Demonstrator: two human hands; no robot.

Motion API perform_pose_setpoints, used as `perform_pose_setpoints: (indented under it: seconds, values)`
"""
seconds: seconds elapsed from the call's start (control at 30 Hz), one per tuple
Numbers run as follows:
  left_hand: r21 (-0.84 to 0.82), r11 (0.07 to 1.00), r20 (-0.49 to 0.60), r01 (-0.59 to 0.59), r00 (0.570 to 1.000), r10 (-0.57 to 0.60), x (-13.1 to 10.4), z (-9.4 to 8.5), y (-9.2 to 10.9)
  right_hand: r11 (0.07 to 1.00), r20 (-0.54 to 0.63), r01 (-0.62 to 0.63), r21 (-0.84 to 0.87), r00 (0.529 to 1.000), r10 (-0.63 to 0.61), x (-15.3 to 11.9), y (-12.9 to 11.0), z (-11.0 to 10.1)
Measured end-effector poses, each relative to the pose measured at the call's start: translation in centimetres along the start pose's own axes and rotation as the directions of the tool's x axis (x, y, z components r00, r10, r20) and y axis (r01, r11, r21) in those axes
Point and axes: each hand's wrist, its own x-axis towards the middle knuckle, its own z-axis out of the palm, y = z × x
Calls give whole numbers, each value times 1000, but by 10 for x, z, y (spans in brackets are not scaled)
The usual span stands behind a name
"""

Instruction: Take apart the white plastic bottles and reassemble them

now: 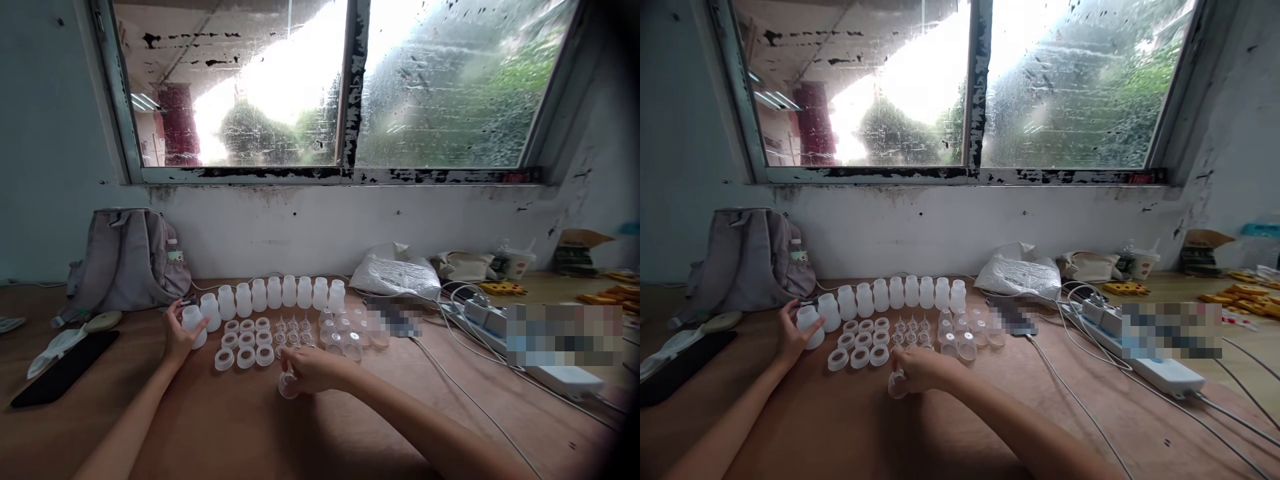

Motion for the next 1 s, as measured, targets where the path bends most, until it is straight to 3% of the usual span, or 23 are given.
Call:
perform_pose_setpoints:
  seconds: [0.13,0.33,0.43,0.57,0.67,0.7,0.8,0.87,1.0]
  values:
    - [89,989,-76,-115,990,122,0,-8,23,999,-1,5,-43,1000,-5,3,3,9]
    - [154,958,-101,-243,960,260,-3,-12,45,998,55,30,54,998,-33,9,13,9]
    - [168,909,-14,-382,921,389,-12,-9,49,991,81,42,126,995,-53,11,15,8]
    - [60,849,209,-524,839,503,-30,-4,66,980,61,73,186,994,-86,11,15,9]
    - [-88,890,418,-447,795,440,-44,-2,90,979,36,67,195,997,-75,8,12,10]
    - [-138,898,506,-418,750,427,-48,-2,99,982,30,56,183,998,-62,8,11,11]
    - [-308,890,707,-336,545,450,-60,0,124,989,5,31,146,999,-32,8,11,14]
    - [-381,881,747,-280,468,472,-68,2,136,988,-24,38,147,999,-35,9,13,17]
    - [-372,902,762,-222,481,433,-80,8,145,987,-74,90,133,994,-81,14,19,25]
